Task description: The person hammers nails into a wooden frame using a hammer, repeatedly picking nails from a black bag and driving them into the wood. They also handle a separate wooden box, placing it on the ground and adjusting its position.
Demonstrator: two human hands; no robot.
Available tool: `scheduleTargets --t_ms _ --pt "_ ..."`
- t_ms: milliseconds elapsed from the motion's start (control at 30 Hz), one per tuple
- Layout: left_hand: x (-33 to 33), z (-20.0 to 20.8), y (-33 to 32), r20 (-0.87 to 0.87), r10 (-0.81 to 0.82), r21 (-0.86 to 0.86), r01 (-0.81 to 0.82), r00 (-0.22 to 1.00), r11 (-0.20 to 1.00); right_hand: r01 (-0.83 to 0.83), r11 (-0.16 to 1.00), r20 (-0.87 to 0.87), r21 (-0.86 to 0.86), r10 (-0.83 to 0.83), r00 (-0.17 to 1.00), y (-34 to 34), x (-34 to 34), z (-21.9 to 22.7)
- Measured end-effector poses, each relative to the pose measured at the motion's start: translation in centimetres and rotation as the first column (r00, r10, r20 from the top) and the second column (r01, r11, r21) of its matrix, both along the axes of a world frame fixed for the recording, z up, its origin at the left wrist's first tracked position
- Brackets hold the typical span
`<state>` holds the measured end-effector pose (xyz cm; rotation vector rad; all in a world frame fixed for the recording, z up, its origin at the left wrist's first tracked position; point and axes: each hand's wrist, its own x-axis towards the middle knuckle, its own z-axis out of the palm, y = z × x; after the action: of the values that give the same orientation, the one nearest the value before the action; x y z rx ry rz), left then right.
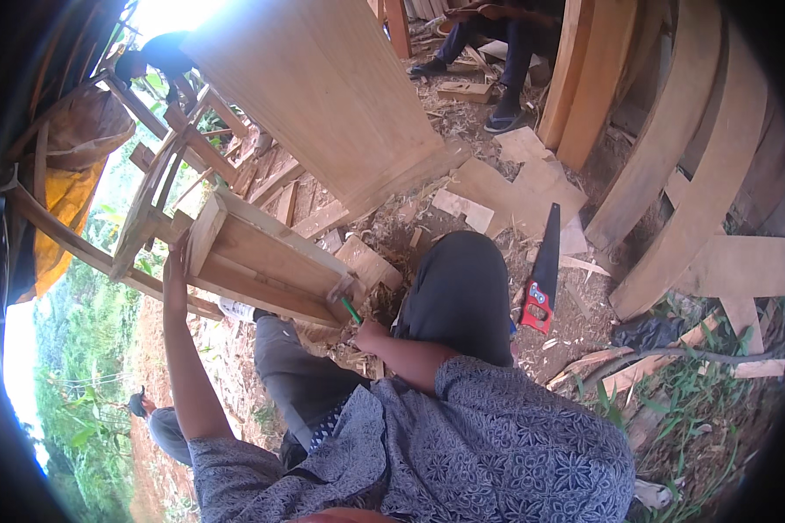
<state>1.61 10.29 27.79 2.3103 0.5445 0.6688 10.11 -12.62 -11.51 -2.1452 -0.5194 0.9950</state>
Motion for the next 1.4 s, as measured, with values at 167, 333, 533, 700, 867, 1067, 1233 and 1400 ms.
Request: scheduleTargets --t_ms 167,333,533,700,867,1067,1233,1400 --pt "-3.1 -2.6 0.4 0.228 0.079 -0.077 -0.063 0.971 0.995 -0.027 0.999 0.116 -0.026 0.029 0.993 0.2 -1.7 -2.4" --pt "-7.2 -8.6 1.0 0.367 0.155 -0.107 -0.124 0.917 0.987 -0.067 0.995 0.14 -0.08 0.078 0.987 -2.2 -0.7 -1.6" --pt "-21.5 -25.7 -0.1 0.107 0.594 -0.536 -0.457 0.797 0.71 -0.125 0.987 0.239 -0.105 0.147 0.96 -2.9 -1.4 -2.6" --pt "-34.5 -41.3 -12.3 -0.16 0.871 -0.592 -0.751 0.465 0.293 -0.22 0.965 0.243 -0.142 0.249 0.937 -3.8 0.5 -5.0" --pt "-38.9 -45.3 -21.0 -0.356 0.896 -0.366 -0.922 0.267 0.129 -0.11 0.994 0.048 0.019 0.109 0.993 -4.0 0.5 -2.4" --pt "-38.0 -45.7 -19.9 -0.4 0.892 -0.076 -0.977 0.213 0.199 -0.045 0.999 -0.061 -0.014 0.044 0.997 -4.2 1.6 -1.8" --pt "-37.9 -45.9 -15.9 -0.494 0.84 0.05 -0.957 0.226 0.287 -0.047 0.998 -0.073 0.046 0.051 0.996 -4.4 1.5 -1.9" --pt "-38.5 -47.7 -13.2 -0.623 0.767 0.131 -0.946 0.154 0.297 -0.088 0.996 -0.01 0.031 0.089 0.996 -4.8 2.1 -2.7"
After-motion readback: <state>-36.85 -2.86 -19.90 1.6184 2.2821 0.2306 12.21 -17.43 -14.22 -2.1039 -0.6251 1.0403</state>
